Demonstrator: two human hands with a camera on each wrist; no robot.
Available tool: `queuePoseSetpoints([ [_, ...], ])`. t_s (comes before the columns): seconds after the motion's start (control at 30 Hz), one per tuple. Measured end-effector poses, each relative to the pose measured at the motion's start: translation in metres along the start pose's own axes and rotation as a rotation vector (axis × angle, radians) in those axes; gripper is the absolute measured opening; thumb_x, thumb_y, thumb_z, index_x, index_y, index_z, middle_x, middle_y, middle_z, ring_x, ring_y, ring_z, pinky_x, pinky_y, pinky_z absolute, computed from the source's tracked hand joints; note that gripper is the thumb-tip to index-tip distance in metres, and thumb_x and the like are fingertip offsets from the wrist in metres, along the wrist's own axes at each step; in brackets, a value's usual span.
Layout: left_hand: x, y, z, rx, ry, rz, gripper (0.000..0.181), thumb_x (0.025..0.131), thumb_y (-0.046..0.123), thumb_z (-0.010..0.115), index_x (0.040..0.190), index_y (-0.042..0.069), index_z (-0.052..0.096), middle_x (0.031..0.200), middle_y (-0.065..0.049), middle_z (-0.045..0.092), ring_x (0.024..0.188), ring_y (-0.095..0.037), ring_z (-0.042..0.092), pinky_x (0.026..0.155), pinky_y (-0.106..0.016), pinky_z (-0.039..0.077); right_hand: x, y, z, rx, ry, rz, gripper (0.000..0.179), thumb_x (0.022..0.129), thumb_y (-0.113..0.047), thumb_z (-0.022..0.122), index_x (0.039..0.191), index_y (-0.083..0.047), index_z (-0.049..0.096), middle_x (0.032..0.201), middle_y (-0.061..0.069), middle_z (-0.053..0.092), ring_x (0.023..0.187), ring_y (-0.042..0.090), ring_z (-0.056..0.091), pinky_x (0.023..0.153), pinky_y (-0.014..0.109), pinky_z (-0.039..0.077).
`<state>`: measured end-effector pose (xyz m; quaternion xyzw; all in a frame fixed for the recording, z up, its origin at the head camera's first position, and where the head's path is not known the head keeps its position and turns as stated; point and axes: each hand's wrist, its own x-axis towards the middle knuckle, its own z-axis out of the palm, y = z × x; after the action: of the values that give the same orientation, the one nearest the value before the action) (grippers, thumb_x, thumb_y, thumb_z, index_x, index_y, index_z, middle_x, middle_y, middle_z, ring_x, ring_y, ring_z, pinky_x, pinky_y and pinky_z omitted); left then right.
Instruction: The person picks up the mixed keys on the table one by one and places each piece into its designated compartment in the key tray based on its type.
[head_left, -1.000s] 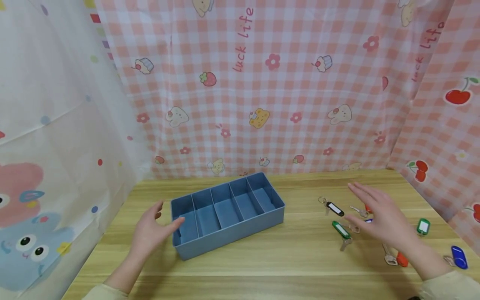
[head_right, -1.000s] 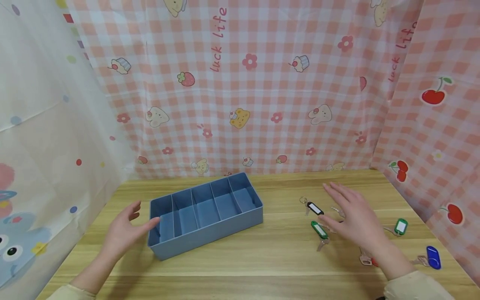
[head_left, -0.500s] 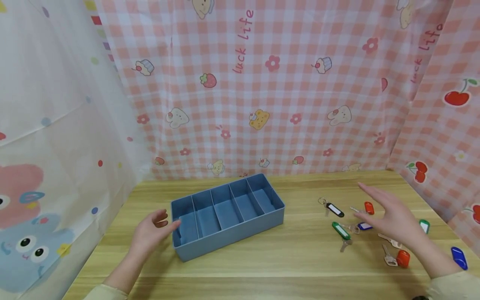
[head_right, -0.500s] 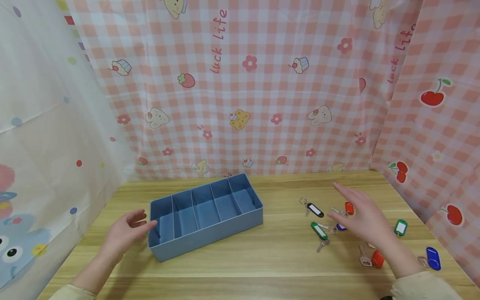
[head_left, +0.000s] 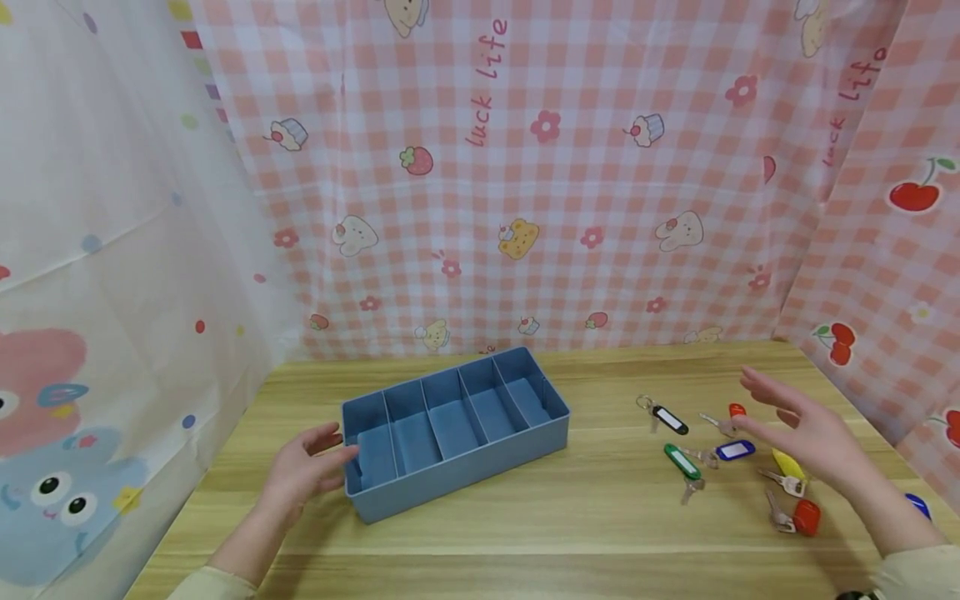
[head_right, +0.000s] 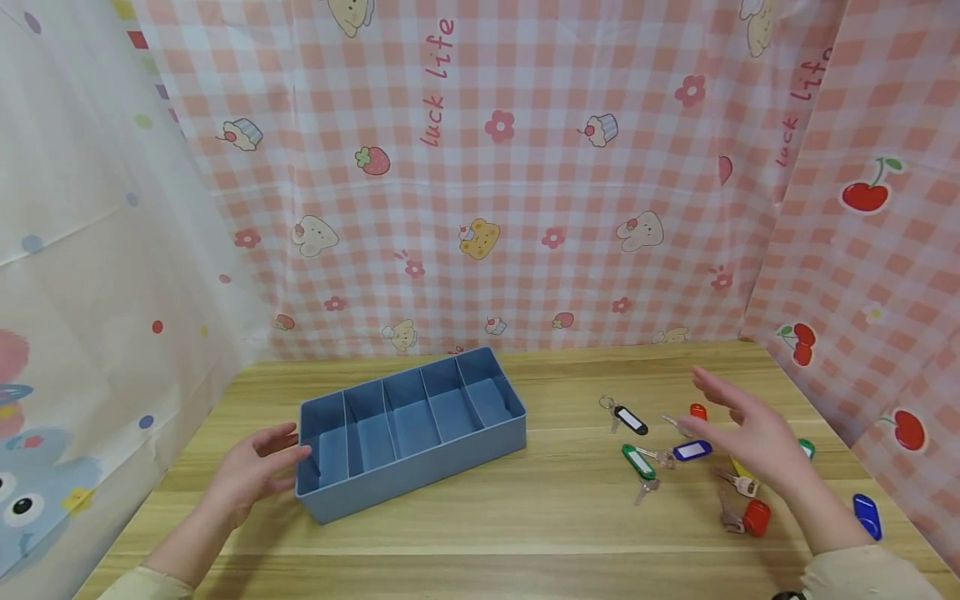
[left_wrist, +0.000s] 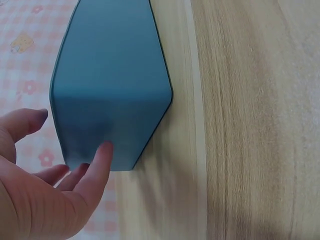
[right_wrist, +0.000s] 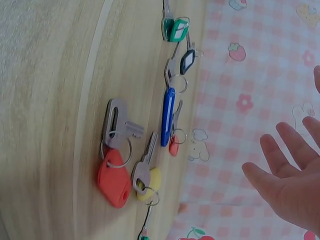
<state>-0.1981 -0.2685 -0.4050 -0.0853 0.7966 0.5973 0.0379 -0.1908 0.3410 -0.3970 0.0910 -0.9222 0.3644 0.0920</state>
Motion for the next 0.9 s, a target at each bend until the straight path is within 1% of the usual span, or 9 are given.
queuePoseSetpoints([
  [0.03, 0.0, 0.0, 0.0, -0.002, -0.002, -0.001, 0.074, 0.091, 0.016, 0.072, 0.149, -0.009, 0.032, 0.147, -0.034, 0.037, 0.113, -0.027, 0.06, 0.083, -0.042, 0.058, 0.0, 0.002, -0.001, 0.009, 0.002, -0.001, 0.075, 0.095, -0.025, 0.069, 0.156, -0.008, 0.029, 0.146, 0.027, 0.044, 0.12, -0.001, 0.046, 0.098, 0.065, 0.035],
  [0.13, 0.002, -0.001, 0.0, 0.002, -0.003, -0.003, 0.072, 0.091, 0.014, 0.071, 0.148, -0.008, 0.033, 0.146, -0.034, 0.038, 0.111, -0.026, 0.061, 0.08, -0.04, 0.059, -0.001, 0.009, -0.003, 0.035, 0.008, -0.011, 0.073, 0.096, -0.024, 0.068, 0.156, -0.009, 0.03, 0.146, 0.024, 0.045, 0.108, -0.024, 0.033, 0.108, 0.034, 0.039],
  [0.2, 0.003, -0.001, 0.0, 0.0, -0.003, 0.0, 0.071, 0.091, 0.01, 0.07, 0.148, -0.009, 0.033, 0.146, -0.035, 0.038, 0.109, -0.025, 0.061, 0.079, -0.041, 0.059, -0.002, 0.014, -0.005, 0.066, 0.009, -0.016, 0.071, 0.097, -0.022, 0.067, 0.156, -0.008, 0.03, 0.148, 0.011, 0.047, 0.108, -0.025, 0.034, 0.099, 0.011, 0.038],
  [0.27, 0.004, -0.002, 0.001, -0.003, -0.002, 0.003, 0.069, 0.091, 0.005, 0.068, 0.148, -0.01, 0.032, 0.145, -0.036, 0.038, 0.108, -0.025, 0.062, 0.078, -0.041, 0.059, -0.003, 0.018, -0.008, 0.095, 0.002, -0.011, 0.07, 0.098, -0.022, 0.065, 0.156, -0.01, 0.029, 0.146, -0.005, 0.048, 0.108, -0.025, 0.035, 0.084, 0.0, 0.034],
  [0.37, 0.005, -0.003, 0.002, -0.016, 0.002, 0.007, 0.066, 0.091, -0.003, 0.065, 0.148, -0.011, 0.032, 0.144, -0.037, 0.038, 0.107, -0.026, 0.062, 0.077, -0.042, 0.059, -0.005, 0.023, -0.013, 0.148, -0.013, 0.005, 0.068, 0.098, -0.021, 0.064, 0.156, -0.01, 0.029, 0.135, -0.028, 0.046, 0.108, -0.024, 0.037, 0.081, 0.004, 0.041],
  [0.47, 0.007, -0.003, 0.003, -0.005, 0.003, 0.015, 0.064, 0.091, -0.005, 0.063, 0.147, -0.011, 0.033, 0.143, -0.037, 0.039, 0.106, -0.027, 0.062, 0.076, -0.043, 0.06, -0.008, 0.026, -0.018, 0.177, -0.023, 0.036, 0.067, 0.098, -0.022, 0.064, 0.156, -0.011, 0.031, 0.125, -0.038, 0.045, 0.106, -0.025, 0.039, 0.075, 0.006, 0.045],
  [0.6, 0.007, -0.003, 0.005, 0.017, -0.005, 0.03, 0.062, 0.091, -0.005, 0.062, 0.147, -0.011, 0.035, 0.143, -0.036, 0.04, 0.106, -0.032, 0.063, 0.076, -0.044, 0.06, -0.012, 0.03, -0.023, 0.169, -0.017, 0.061, 0.067, 0.099, -0.023, 0.063, 0.156, -0.01, 0.031, 0.121, -0.04, 0.046, 0.104, -0.026, 0.042, 0.073, 0.005, 0.044],
  [0.77, 0.007, 0.0, 0.011, 0.039, -0.021, 0.04, 0.06, 0.091, -0.006, 0.062, 0.146, -0.01, 0.038, 0.142, -0.036, 0.042, 0.108, -0.038, 0.062, 0.076, -0.047, 0.059, -0.016, 0.041, -0.028, 0.161, 0.011, 0.068, 0.065, 0.099, -0.022, 0.062, 0.155, -0.006, 0.032, 0.117, -0.04, 0.049, 0.1, -0.018, 0.052, 0.072, 0.005, 0.045],
  [0.9, 0.008, 0.002, 0.018, 0.043, -0.035, 0.039, 0.059, 0.091, -0.005, 0.062, 0.146, -0.009, 0.039, 0.141, -0.035, 0.044, 0.109, -0.036, 0.061, 0.077, -0.049, 0.058, -0.02, 0.052, -0.034, 0.137, 0.021, 0.084, 0.066, 0.1, -0.025, 0.062, 0.154, -0.003, 0.032, 0.115, -0.04, 0.048, 0.097, -0.015, 0.054, 0.071, 0.004, 0.042],
])
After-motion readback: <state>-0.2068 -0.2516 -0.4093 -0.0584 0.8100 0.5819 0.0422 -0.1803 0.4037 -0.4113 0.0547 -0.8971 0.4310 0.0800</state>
